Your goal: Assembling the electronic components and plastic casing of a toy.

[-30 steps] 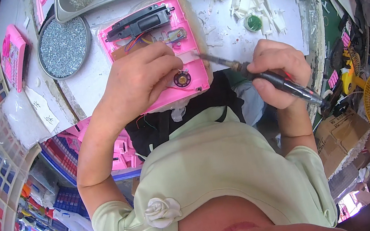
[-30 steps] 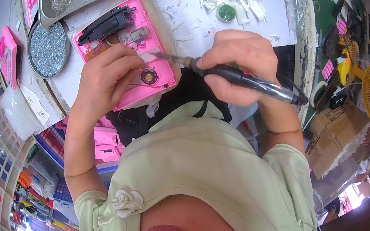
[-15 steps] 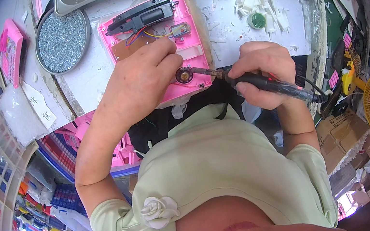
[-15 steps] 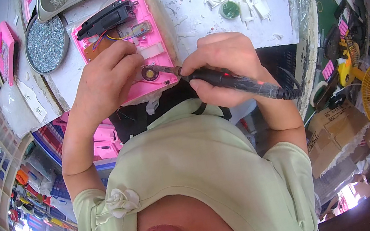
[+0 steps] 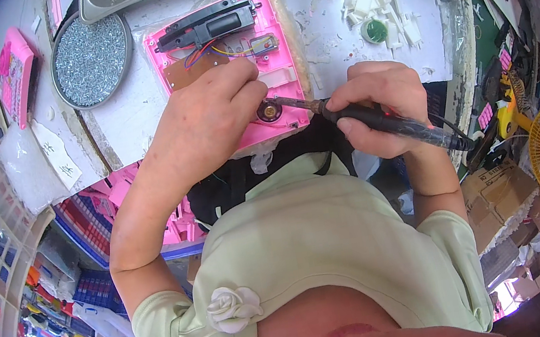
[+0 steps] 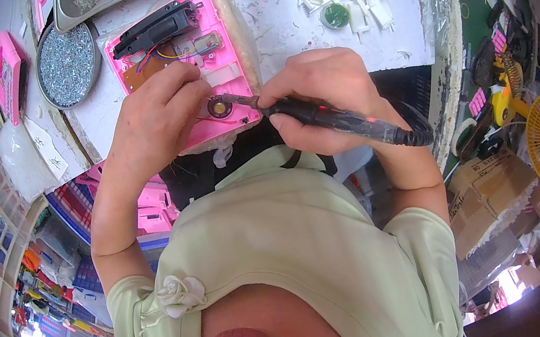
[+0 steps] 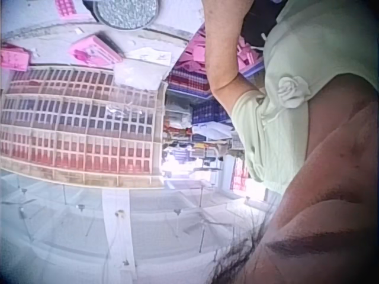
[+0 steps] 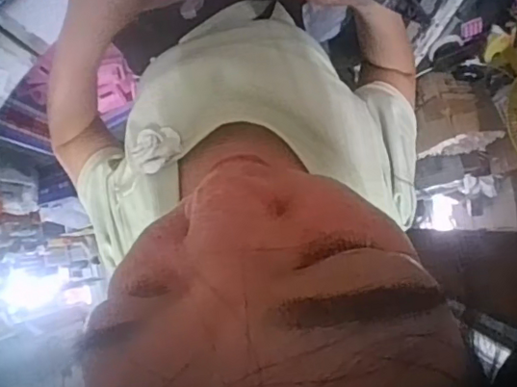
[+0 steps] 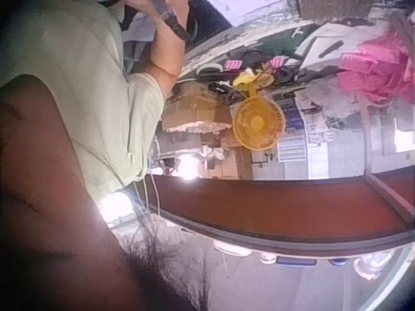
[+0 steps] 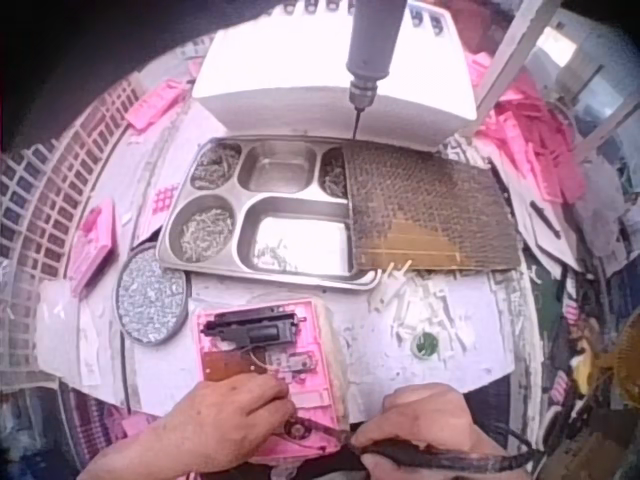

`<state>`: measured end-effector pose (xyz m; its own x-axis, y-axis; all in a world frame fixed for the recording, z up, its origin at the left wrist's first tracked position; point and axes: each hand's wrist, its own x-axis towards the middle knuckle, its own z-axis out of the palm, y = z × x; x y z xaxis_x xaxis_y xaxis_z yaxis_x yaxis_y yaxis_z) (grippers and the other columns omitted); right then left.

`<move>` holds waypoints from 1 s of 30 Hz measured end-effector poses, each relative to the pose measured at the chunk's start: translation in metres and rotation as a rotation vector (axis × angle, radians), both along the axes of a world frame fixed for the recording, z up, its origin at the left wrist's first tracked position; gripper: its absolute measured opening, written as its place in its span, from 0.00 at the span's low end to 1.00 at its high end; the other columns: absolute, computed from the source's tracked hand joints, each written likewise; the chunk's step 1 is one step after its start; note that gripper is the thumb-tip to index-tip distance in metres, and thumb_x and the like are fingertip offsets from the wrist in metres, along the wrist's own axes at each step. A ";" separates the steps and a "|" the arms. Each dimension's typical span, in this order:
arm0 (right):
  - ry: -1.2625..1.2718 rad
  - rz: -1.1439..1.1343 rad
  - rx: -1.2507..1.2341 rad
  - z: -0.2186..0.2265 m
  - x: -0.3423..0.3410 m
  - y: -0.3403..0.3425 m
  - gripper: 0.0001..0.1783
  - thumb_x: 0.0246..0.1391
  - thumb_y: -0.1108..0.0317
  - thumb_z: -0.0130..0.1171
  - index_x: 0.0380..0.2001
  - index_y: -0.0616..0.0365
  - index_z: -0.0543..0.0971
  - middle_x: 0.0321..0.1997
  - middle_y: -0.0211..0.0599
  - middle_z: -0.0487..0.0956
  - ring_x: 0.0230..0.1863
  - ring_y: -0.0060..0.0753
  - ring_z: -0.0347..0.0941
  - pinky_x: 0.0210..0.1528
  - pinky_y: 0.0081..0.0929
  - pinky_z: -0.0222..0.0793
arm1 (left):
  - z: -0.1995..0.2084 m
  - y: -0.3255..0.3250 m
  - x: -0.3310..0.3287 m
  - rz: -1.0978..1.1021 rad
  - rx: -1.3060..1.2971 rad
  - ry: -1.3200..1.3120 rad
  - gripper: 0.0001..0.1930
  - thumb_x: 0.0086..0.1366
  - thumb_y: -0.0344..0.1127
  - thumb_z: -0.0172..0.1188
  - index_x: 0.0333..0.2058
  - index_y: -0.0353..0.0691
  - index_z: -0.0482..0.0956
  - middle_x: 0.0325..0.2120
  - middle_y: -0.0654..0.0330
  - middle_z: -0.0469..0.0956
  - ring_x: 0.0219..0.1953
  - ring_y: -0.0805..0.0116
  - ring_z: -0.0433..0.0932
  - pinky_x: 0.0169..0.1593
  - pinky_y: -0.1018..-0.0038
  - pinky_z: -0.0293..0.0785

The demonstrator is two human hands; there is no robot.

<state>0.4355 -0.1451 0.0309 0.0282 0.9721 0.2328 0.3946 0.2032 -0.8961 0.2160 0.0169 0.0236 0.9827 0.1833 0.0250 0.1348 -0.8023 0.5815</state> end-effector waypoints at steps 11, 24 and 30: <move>0.057 -0.077 0.023 0.007 0.011 -0.010 0.14 0.37 0.76 0.66 0.34 0.61 0.83 0.16 0.31 0.71 0.16 0.30 0.65 0.20 0.27 0.58 | -0.003 0.004 -0.003 -0.005 -0.073 -0.107 0.13 0.53 0.26 0.67 0.40 0.38 0.82 0.39 0.56 0.79 0.39 0.54 0.82 0.40 0.64 0.80; 0.065 -0.071 0.076 0.003 0.014 -0.016 0.14 0.37 0.75 0.67 0.33 0.61 0.83 0.17 0.31 0.72 0.16 0.31 0.65 0.18 0.28 0.58 | -0.012 0.004 0.002 0.012 -0.100 -0.181 0.12 0.51 0.27 0.69 0.36 0.42 0.83 0.35 0.60 0.80 0.35 0.57 0.82 0.34 0.66 0.79; 0.037 -0.018 0.045 0.001 0.009 -0.016 0.15 0.36 0.75 0.68 0.33 0.58 0.83 0.18 0.33 0.75 0.17 0.36 0.68 0.20 0.31 0.63 | -0.010 0.000 0.004 0.018 -0.047 -0.153 0.12 0.50 0.27 0.70 0.35 0.42 0.83 0.36 0.60 0.79 0.35 0.59 0.82 0.33 0.67 0.79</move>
<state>0.4449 -0.1612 0.0317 0.0555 0.9600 0.2745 0.3649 0.2364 -0.9005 0.2200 0.0165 0.0133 0.9646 0.2056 0.1649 0.0563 -0.7718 0.6333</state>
